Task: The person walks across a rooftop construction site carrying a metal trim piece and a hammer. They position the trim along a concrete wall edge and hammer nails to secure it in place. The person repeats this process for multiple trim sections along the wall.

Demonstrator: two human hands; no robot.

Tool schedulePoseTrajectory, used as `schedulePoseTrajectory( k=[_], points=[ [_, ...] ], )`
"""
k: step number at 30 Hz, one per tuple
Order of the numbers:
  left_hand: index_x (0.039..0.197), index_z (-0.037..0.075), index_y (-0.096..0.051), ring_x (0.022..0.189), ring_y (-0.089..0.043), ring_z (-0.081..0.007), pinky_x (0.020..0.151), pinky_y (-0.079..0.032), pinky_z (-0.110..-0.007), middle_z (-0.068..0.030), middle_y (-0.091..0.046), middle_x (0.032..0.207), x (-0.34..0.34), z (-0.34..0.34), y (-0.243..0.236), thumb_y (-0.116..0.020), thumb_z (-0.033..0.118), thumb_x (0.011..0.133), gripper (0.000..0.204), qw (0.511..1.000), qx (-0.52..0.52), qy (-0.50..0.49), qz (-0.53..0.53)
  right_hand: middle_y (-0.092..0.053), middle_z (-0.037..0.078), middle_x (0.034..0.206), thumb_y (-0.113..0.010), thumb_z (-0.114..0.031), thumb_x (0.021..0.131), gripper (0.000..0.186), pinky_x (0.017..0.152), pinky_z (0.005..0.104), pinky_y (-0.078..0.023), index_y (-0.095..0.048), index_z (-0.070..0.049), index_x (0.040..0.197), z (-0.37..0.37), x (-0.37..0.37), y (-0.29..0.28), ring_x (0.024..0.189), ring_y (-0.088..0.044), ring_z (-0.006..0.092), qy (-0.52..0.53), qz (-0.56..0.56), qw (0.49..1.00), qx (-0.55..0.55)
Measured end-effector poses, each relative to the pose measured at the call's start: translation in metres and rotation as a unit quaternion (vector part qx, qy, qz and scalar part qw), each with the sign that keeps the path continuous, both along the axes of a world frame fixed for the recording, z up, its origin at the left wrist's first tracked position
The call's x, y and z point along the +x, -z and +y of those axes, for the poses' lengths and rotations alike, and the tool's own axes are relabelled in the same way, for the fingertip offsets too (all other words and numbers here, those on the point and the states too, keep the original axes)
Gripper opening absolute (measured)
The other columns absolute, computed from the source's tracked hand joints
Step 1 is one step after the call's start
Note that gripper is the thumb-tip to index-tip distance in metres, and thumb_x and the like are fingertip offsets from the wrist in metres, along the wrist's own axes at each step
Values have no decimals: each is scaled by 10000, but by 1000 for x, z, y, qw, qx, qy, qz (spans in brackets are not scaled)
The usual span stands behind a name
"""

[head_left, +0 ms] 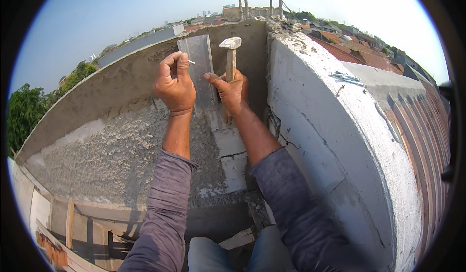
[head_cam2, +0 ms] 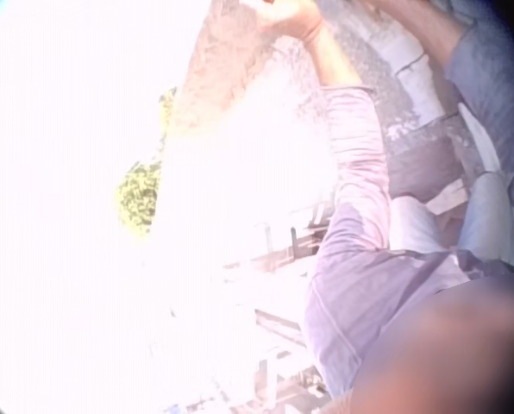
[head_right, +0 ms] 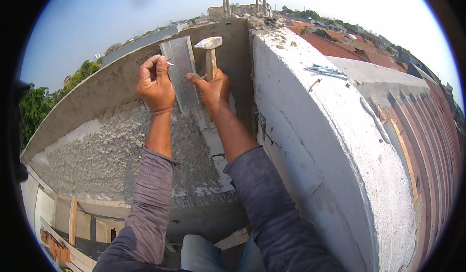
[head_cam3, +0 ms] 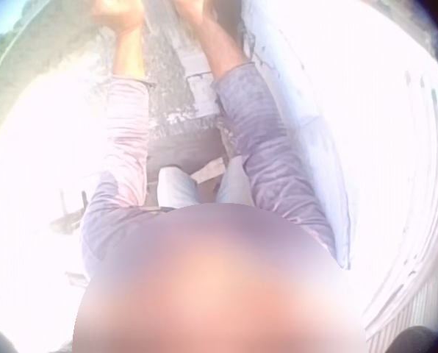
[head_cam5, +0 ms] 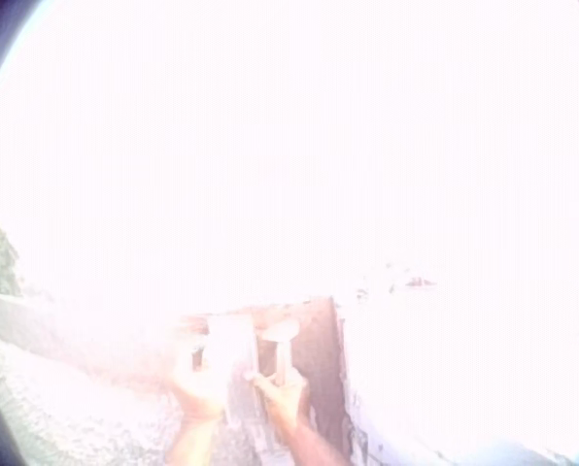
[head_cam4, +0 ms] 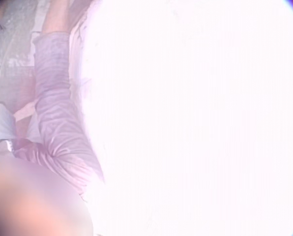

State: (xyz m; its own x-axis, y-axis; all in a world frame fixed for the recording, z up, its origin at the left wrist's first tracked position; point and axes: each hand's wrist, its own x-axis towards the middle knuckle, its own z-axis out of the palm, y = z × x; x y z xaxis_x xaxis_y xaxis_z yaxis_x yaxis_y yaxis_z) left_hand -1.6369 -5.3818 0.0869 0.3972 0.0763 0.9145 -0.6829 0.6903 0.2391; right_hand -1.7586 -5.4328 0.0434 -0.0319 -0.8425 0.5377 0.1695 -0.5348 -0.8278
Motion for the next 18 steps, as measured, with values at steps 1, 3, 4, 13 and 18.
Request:
schedulePoseTrajectory(
  k=[1, 3, 4, 13, 18],
  points=[
    [1101, 32, -736, 827, -746, -139, 706, -588, -292, -61, -774, 893, 0, 2, 1, -746, 125, 986, 148, 1000, 9, 9, 2, -638, 13, 738, -979, -412, 702, 518, 627, 333, -527, -637, -47, 837, 0, 1, 0, 679, -596, 123, -2, -3, 1000, -1],
    [1143, 30, -745, 833, -750, -147, 721, -593, -296, -62, -777, 910, -1, 6, 5, -746, 121, 981, 185, 998, 45, 37, 25, -637, 12, 735, -979, -403, 706, 511, 620, 333, -526, -638, -45, 833, 0, 2, 0, 674, -594, 124, -2, -5, 1000, -6],
    [1155, 24, -753, 845, -757, -153, 740, -597, -296, -60, -778, 935, -1, 7, 6, -728, 109, 984, 193, 998, 53, 33, 22, -637, 12, 733, -978, -400, 708, 508, 617, 333, -524, -638, -43, 830, -1, 2, 0, 671, -593, 125, 0, -4, 1000, -9],
    [1070, 77, -771, 847, -740, -207, 765, -610, -359, -57, -759, 977, 3, 4, 7, -760, 173, 969, 140, 987, -1, -144, -77, -639, 19, 720, -970, -383, 726, 490, 607, 331, -516, -636, -34, 808, -3, 2, 1, 657, -583, 124, 10, 5, 1000, -29],
    [1028, 89, -786, 1072, -691, -302, 902, -583, -431, -95, -700, 1218, 4, -13, 4, -768, 204, 962, 134, 967, -32, -221, -120, -639, 15, 728, -967, -384, 731, 489, 610, 330, -515, -635, -37, 820, -5, 2, 3, 661, -580, 119, 7, 0, 1000, -25]
  ],
)
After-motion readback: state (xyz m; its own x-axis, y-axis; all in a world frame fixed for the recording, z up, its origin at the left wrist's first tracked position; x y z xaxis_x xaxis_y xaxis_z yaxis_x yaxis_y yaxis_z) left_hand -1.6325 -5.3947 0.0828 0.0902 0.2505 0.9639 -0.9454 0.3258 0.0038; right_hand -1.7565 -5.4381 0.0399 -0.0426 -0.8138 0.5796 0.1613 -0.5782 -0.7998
